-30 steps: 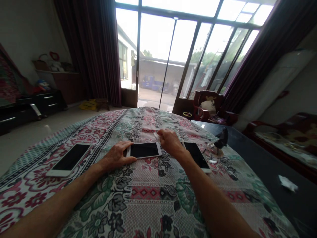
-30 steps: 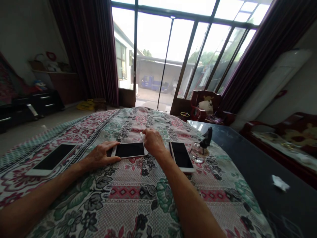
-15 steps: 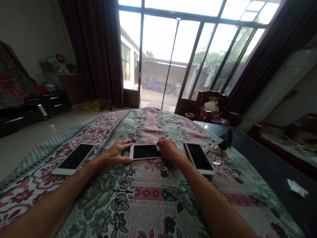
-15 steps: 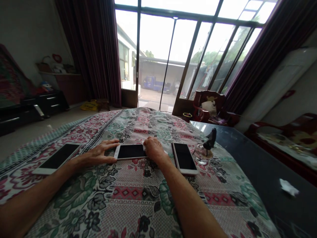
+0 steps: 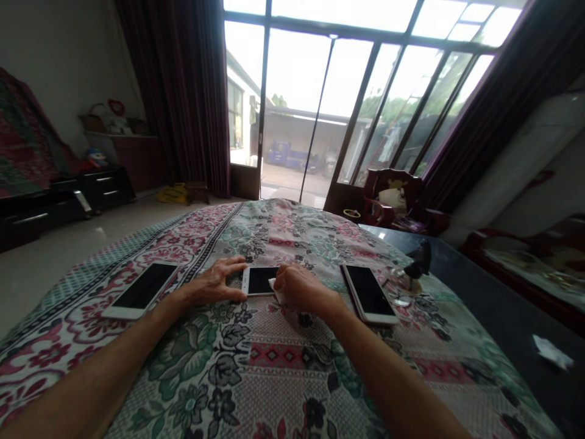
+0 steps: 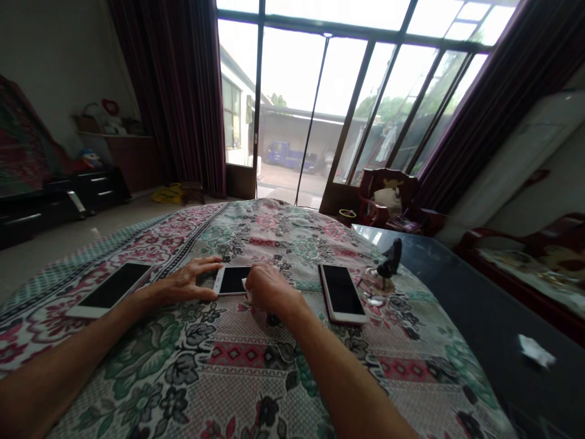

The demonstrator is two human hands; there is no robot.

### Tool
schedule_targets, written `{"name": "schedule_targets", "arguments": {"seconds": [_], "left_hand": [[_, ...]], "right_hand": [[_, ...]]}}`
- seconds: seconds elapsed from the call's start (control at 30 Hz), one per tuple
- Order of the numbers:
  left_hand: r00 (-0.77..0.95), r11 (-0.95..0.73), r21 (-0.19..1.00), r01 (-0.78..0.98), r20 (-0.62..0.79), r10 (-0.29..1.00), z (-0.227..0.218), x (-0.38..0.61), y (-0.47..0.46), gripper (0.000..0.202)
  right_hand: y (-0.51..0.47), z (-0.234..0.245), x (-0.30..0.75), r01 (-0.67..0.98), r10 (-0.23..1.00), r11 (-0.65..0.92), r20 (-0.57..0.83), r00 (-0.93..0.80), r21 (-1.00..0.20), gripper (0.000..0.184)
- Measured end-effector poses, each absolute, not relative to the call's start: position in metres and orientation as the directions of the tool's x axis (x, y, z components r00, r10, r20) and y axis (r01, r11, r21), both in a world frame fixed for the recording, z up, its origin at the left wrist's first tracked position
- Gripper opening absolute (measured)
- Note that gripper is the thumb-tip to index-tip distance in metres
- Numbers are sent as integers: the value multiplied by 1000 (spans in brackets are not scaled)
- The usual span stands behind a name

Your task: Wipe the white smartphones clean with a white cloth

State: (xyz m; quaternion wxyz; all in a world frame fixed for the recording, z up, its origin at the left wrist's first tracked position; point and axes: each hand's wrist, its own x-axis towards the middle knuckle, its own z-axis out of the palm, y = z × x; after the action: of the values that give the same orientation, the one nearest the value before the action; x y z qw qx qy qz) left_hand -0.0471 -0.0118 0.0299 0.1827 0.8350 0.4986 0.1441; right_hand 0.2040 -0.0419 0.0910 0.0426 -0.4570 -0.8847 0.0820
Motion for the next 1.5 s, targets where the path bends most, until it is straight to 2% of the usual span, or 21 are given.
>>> {"name": "schedule_targets", "arguments": {"seconds": [0.1,0.23,0.47,0.8,0.93,1.0,1.1,1.2,1.3,1.37,1.5], "left_hand": [[491,-455,476,752,56,870,27,-52,-11,79],[523,-480,504,718,64,850,24,-58,-8,78],[527,-476,529,702,63,848,26,-57,-8,73],[524,-475,504,721,53,850,23,-58,-7,73],[533,-486,498,718,55,844,21,-59,-6,72],[532,-483,497,721,49,845,22,-59,-7,72],[523,-479,501,721,60,850,24,-58,-8,71],[514,-476,510,716,75,854,26,-57,-10,68],[512,-471,517,715,71,856,28,-56,-12,68],[513,-474,515,714,75,855,30,-55,-13,68],[513,-474,501,724,68,856,30,-55,-13,68]], "right_hand": [[-43,83,198,759,773,627,22,-634,-178,14],[-44,70,192,661,682,731,149,-716,-168,13],[-46,54,172,623,649,760,211,-730,-183,23],[-49,67,178,577,618,778,136,-774,-247,24],[-43,81,192,521,586,770,87,-805,-369,33],[-36,86,202,526,619,751,150,-771,-399,39],[-25,90,215,688,765,642,233,-600,-338,38],[-19,89,223,844,875,477,220,-431,-245,31],[-18,87,226,933,942,321,155,-297,-160,25],[-18,84,224,951,955,286,109,-274,-120,23],[-20,75,217,931,933,355,95,-347,-89,23]]}}
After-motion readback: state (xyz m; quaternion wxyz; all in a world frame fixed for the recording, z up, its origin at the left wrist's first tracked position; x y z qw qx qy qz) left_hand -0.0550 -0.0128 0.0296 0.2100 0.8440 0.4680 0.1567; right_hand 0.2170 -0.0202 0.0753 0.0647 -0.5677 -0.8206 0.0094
